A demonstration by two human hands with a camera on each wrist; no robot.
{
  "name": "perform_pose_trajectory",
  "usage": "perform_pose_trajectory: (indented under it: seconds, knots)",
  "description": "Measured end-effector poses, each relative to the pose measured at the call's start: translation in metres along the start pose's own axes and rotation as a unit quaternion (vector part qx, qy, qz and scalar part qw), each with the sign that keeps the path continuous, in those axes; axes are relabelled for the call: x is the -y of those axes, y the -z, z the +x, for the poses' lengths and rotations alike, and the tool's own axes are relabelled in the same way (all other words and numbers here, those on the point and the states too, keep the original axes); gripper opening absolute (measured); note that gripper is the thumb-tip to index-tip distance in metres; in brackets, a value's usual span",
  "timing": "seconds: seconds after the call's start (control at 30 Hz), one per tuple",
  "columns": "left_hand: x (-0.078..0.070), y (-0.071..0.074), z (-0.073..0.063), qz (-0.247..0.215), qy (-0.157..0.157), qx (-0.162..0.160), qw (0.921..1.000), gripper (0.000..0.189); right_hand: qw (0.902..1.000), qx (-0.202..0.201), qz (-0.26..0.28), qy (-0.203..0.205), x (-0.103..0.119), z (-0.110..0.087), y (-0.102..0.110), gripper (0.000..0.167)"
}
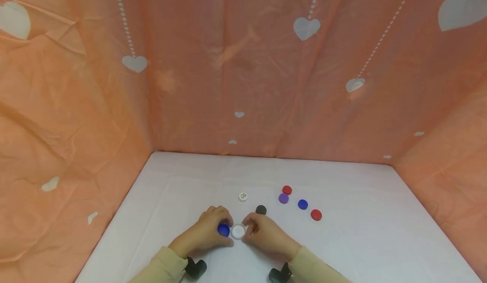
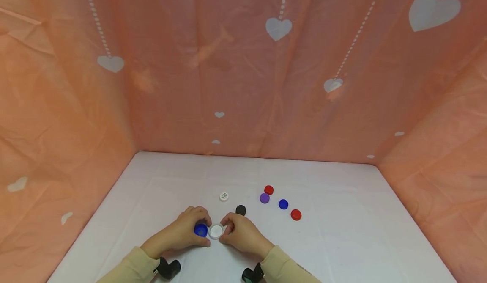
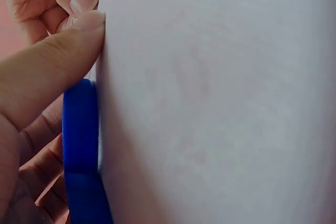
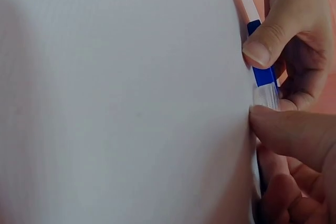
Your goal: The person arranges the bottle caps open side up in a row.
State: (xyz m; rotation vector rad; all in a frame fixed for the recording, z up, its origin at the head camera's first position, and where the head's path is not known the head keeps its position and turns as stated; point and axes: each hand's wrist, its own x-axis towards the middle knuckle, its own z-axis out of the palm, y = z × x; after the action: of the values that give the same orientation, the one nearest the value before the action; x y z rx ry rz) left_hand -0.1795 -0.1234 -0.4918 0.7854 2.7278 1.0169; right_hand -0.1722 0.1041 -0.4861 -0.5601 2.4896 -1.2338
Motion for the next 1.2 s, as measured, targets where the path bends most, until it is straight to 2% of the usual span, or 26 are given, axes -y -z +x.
perform_pose_trajectory:
  seconds: [0.4,0.73,0.9,1.03,1.2]
  knots:
    - [-0.003,0.002,0.002,0.007,-0.008,-0.012,0.9999,0.039,0.9994,-0.009,-0.030,-0.011,0.000,0.003,-0.002,0.028]
    - [-0.003,-0.001,0.002,0.013,0.006,-0.011,0.9998,0.039,0.9991,-0.012,-0.041,-0.008,0.001,0.001,-0.004,0.030]
    - [-0.006,0.003,0.000,-0.002,0.025,0.004,0.9997,0.044,0.9996,0.005,0.007,-0.026,-0.004,-0.004,0.001,0.032]
    - [-0.010,0.011,0.005,-0.037,0.047,0.013,0.9981,0.047,0.9972,0.017,0.065,-0.033,-0.011,-0.007,0.016,0.035]
    - [-0.018,0.015,0.019,-0.071,0.049,-0.005,0.9962,0.046,0.9965,-0.020,0.070,-0.041,-0.017,-0.006,0.040,0.039]
